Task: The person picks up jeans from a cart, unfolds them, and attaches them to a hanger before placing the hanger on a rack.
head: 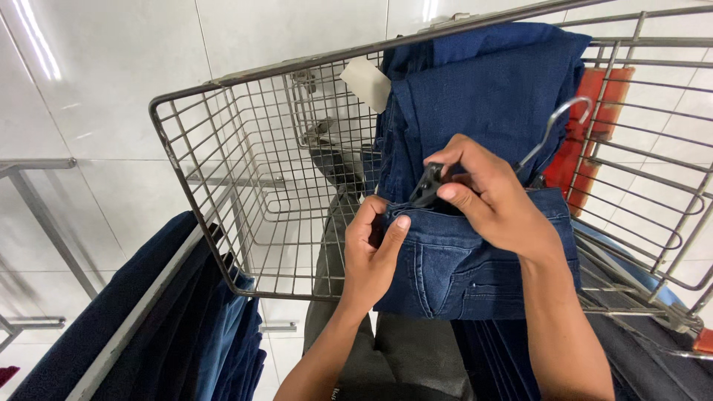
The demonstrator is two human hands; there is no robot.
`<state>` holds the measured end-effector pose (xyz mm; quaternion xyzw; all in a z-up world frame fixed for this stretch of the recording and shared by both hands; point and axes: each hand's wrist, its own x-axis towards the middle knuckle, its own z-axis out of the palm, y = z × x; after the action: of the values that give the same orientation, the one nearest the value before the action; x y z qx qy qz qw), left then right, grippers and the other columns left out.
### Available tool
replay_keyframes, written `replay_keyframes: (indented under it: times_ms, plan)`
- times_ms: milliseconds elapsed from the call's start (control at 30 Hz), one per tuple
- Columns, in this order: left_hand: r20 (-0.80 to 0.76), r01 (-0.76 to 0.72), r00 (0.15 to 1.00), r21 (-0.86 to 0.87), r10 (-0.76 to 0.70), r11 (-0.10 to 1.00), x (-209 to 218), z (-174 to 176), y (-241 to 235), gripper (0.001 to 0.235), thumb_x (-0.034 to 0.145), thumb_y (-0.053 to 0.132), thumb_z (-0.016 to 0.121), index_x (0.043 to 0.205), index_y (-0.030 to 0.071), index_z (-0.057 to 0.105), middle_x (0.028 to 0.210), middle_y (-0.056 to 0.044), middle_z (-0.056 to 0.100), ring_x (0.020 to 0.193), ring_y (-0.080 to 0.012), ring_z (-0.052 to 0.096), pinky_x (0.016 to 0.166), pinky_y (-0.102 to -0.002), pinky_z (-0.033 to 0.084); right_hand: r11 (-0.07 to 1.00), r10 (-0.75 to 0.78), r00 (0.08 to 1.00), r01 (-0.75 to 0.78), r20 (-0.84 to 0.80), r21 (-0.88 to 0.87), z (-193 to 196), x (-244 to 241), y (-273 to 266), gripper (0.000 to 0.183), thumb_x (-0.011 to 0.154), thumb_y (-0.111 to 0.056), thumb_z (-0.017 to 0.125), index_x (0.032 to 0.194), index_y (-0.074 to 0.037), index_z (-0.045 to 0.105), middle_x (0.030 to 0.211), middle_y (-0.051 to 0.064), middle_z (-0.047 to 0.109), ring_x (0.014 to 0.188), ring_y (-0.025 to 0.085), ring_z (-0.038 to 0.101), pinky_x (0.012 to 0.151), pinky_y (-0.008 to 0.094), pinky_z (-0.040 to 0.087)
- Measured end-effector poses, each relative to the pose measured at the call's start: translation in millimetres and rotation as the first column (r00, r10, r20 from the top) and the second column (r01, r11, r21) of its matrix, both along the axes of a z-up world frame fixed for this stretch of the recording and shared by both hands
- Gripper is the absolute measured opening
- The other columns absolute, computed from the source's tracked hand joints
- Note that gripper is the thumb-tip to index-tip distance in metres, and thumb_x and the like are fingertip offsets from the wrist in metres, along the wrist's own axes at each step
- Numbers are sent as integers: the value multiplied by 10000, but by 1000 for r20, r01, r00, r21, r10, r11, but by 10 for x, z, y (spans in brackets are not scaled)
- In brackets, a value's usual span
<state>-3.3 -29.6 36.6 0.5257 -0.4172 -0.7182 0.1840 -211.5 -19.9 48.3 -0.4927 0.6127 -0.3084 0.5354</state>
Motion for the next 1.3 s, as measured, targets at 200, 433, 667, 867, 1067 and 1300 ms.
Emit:
replay_keyframes:
  times_ms: [200, 433, 667, 867, 1067, 1300]
  plan:
    - [-34, -42, 999, -36, 41, 998, -31, -14, 2, 252, 1012, 337, 602, 898, 123, 534, 800, 59, 449, 758, -72, 417, 705, -259, 379, 1000, -29, 999, 29, 38, -1, -35, 7, 62, 223, 1038, -256, 563, 1164, -72, 545, 982, 35, 489, 809, 129, 505, 749, 263, 442]
    - [19, -8, 1000, -296, 14, 955, -102, 112, -50, 231, 1033, 265, 552, 1028, 48, 629, 1057, -91, 630, 1032, -217, 619, 964, -339, 478, 993, 56, 997, -61, -55, -97, 58, 2, -13, 188, 1020, -204, 597, 1040, -28, 534, 924, 79, 518, 797, 201, 491, 727, 316, 391]
    - [51, -32, 997, -390, 56, 920, -74, 60, 75, 214, 1045, 247, 549, 1098, 60, 639, 1046, -102, 566, 1002, -226, 602, 935, -357, 498, 986, 121, 992, -123, -25, -113, 74, 28, -102, 184, 1024, -180, 593, 1057, -2, 560, 879, 71, 498, 776, 208, 470, 714, 326, 378]
    - [40, -73, 994, -434, 100, 898, -40, -27, 143, 132, 1017, 212, 604, 1062, 97, 650, 1048, -111, 562, 1005, -226, 585, 910, -365, 485, 971, 189, 981, -182, 31, -152, 68, 62, -173, 216, 1033, -208, 558, 1036, 8, 551, 883, 85, 510, 778, 231, 477, 711, 345, 394]
    - [-96, -169, 985, -338, 145, 926, 31, -166, 189, 160, 1011, 285, 642, 1059, 132, 632, 1141, -112, 532, 1120, -232, 550, 984, -375, 467, 949, 257, 966, -247, 26, -196, 34, 111, -179, 300, 1038, -269, 532, 1114, 20, 557, 878, 80, 491, 793, 247, 490, 767, 380, 396]
    - [-139, -73, 989, -141, 53, 987, -9, -45, 88, 341, 1073, 447, 487, 1163, 117, 479, 1207, -84, 536, 1182, -202, 528, 1046, -347, 422, 957, 282, 959, -281, 7, -76, 23, 139, -212, 240, 1042, -315, 527, 976, -84, 527, 844, 27, 475, 783, 216, 499, 813, 363, 395]
